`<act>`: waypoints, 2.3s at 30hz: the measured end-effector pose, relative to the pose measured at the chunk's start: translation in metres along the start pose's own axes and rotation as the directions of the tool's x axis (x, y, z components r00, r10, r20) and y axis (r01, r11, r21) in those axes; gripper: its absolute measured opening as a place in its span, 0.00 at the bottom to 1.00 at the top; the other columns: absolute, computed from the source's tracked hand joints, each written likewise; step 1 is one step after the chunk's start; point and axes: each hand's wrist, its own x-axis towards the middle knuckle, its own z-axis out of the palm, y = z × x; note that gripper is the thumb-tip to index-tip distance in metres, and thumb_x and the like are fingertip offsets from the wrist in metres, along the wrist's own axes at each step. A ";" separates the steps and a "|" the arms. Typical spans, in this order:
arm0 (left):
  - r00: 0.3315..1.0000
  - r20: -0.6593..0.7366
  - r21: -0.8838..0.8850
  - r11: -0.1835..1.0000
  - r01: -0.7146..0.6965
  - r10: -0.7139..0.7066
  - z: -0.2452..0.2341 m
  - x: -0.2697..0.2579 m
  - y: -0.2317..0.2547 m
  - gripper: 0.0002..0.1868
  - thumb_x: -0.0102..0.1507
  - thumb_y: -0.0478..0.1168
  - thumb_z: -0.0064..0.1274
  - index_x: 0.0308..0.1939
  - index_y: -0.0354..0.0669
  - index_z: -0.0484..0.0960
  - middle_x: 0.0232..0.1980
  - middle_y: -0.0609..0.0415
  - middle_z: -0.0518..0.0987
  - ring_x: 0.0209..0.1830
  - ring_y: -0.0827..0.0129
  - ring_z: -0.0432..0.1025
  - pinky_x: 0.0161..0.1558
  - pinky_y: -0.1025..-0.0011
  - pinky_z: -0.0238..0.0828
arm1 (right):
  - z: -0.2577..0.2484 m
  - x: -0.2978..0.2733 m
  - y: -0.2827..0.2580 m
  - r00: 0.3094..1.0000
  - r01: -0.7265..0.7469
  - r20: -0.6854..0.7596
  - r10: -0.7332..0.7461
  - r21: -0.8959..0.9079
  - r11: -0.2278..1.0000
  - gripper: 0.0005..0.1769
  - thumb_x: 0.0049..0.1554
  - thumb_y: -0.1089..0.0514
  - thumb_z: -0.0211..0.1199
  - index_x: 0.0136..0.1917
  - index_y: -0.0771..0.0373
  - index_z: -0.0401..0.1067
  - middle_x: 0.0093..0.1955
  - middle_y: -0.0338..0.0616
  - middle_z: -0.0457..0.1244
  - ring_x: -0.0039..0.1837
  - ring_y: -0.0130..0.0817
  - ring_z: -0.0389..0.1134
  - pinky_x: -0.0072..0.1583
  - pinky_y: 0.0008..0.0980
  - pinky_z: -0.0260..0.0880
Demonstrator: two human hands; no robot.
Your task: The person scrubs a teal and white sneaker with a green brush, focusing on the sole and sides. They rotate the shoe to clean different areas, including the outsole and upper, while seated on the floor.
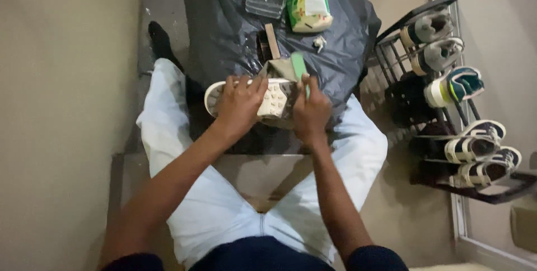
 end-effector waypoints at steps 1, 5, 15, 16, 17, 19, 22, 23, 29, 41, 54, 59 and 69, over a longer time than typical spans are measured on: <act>1.000 -0.011 0.011 1.000 0.009 -0.009 0.005 0.000 0.000 0.47 0.35 0.47 0.82 0.57 0.42 0.80 0.49 0.48 0.83 0.47 0.53 0.77 0.52 0.53 0.69 | 0.013 0.026 0.010 1.000 0.015 -0.005 -0.015 0.008 1.000 0.12 0.63 0.59 0.57 0.59 0.55 0.75 0.44 0.54 0.71 0.44 0.63 0.72 0.43 0.56 0.69; 0.999 -0.032 0.069 0.997 0.017 -0.015 0.024 -0.003 -0.002 0.47 0.35 0.52 0.78 0.57 0.46 0.79 0.50 0.54 0.82 0.48 0.57 0.75 0.51 0.55 0.68 | 0.044 0.124 -0.005 0.986 0.054 0.158 -0.047 -0.044 0.998 0.08 0.66 0.54 0.55 0.59 0.51 0.67 0.39 0.43 0.65 0.35 0.43 0.62 0.36 0.42 0.60; 0.998 0.023 0.079 0.995 0.065 -0.067 0.038 -0.001 0.004 0.51 0.40 0.57 0.76 0.65 0.46 0.75 0.59 0.52 0.80 0.53 0.56 0.75 0.57 0.55 0.65 | 0.127 0.218 -0.003 0.901 0.207 0.412 -0.134 -0.138 0.969 0.14 0.65 0.64 0.44 0.63 0.61 0.62 0.35 0.45 0.62 0.30 0.37 0.59 0.29 0.35 0.58; 0.997 0.024 0.075 0.995 0.067 -0.069 0.037 -0.001 0.005 0.51 0.40 0.57 0.76 0.65 0.46 0.75 0.59 0.52 0.80 0.53 0.56 0.75 0.57 0.55 0.65 | 0.127 0.219 -0.005 0.900 0.208 0.416 -0.134 -0.139 0.968 0.14 0.65 0.64 0.44 0.63 0.61 0.62 0.35 0.45 0.62 0.30 0.37 0.59 0.29 0.35 0.58; 0.997 0.021 0.077 0.994 0.073 -0.075 0.036 -0.001 0.005 0.45 0.45 0.52 0.72 0.65 0.46 0.76 0.57 0.52 0.80 0.53 0.56 0.75 0.57 0.54 0.66 | 0.126 0.220 -0.007 0.893 0.189 0.438 -0.105 -0.153 0.970 0.13 0.65 0.64 0.45 0.62 0.60 0.62 0.36 0.46 0.63 0.32 0.39 0.61 0.31 0.37 0.60; 0.996 0.020 0.074 0.994 0.082 -0.084 0.035 -0.001 0.006 0.38 0.51 0.47 0.68 0.65 0.47 0.77 0.55 0.53 0.81 0.53 0.55 0.75 0.57 0.53 0.66 | 0.129 0.220 -0.004 0.882 0.171 0.465 -0.074 -0.171 0.970 0.13 0.65 0.63 0.46 0.62 0.59 0.62 0.38 0.48 0.64 0.34 0.41 0.62 0.33 0.40 0.61; 0.994 -0.080 0.088 0.993 0.082 -0.075 0.035 -0.003 0.007 0.28 0.56 0.42 0.64 0.61 0.46 0.80 0.51 0.54 0.81 0.48 0.57 0.75 0.55 0.55 0.68 | 0.136 0.219 0.004 0.885 0.240 0.438 -0.161 -0.132 0.962 0.12 0.65 0.64 0.49 0.61 0.60 0.61 0.36 0.44 0.63 0.30 0.34 0.59 0.28 0.29 0.58; 0.996 -0.043 0.092 0.992 0.084 -0.081 0.035 -0.002 0.007 0.27 0.58 0.42 0.61 0.63 0.46 0.79 0.54 0.53 0.81 0.51 0.56 0.75 0.56 0.55 0.67 | 0.136 0.220 0.004 0.888 0.238 0.436 -0.148 -0.160 0.958 0.11 0.64 0.63 0.51 0.60 0.59 0.62 0.39 0.50 0.65 0.34 0.43 0.63 0.32 0.39 0.61; 0.997 -0.039 0.096 0.993 0.071 -0.067 0.034 -0.005 0.006 0.35 0.52 0.46 0.67 0.64 0.46 0.77 0.55 0.52 0.80 0.53 0.55 0.74 0.58 0.54 0.66 | 0.134 0.221 0.001 0.882 0.204 0.460 -0.103 -0.176 0.963 0.13 0.65 0.62 0.50 0.63 0.59 0.62 0.39 0.48 0.65 0.35 0.40 0.63 0.34 0.37 0.64; 0.990 -0.121 0.078 0.994 0.081 -0.071 0.041 -0.003 0.006 0.31 0.50 0.39 0.67 0.59 0.46 0.80 0.49 0.53 0.82 0.48 0.56 0.76 0.55 0.55 0.69 | 0.090 0.213 -0.015 0.933 0.116 0.344 -0.102 -0.021 0.993 0.13 0.64 0.63 0.53 0.62 0.53 0.66 0.42 0.49 0.64 0.30 0.32 0.58 0.27 0.31 0.55; 0.995 0.102 -0.046 0.999 -0.017 0.022 0.004 0.001 0.000 0.58 0.40 0.48 0.81 0.73 0.48 0.71 0.50 0.42 0.82 0.49 0.48 0.78 0.55 0.44 0.70 | -0.017 -0.070 0.033 0.983 0.142 -0.118 -0.142 -0.011 0.990 0.27 0.62 0.68 0.60 0.73 0.56 0.72 0.49 0.57 0.72 0.46 0.52 0.74 0.48 0.40 0.72; 0.995 0.096 -0.043 0.999 -0.017 0.021 -0.006 0.003 0.003 0.56 0.39 0.46 0.81 0.70 0.47 0.74 0.49 0.42 0.82 0.48 0.49 0.78 0.54 0.46 0.69 | -0.015 -0.116 0.011 0.983 0.150 -0.098 -0.153 -0.041 0.988 0.26 0.62 0.69 0.58 0.74 0.60 0.70 0.33 0.50 0.66 0.31 0.44 0.67 0.35 0.38 0.67; 0.999 0.048 0.006 1.000 0.010 -0.010 -0.002 0.003 0.007 0.52 0.37 0.49 0.81 0.65 0.48 0.78 0.46 0.47 0.81 0.45 0.53 0.77 0.52 0.46 0.69 | -0.009 -0.048 -0.011 0.983 0.144 -0.092 -0.159 -0.151 0.978 0.26 0.64 0.64 0.60 0.75 0.54 0.69 0.38 0.46 0.69 0.34 0.45 0.70 0.35 0.38 0.68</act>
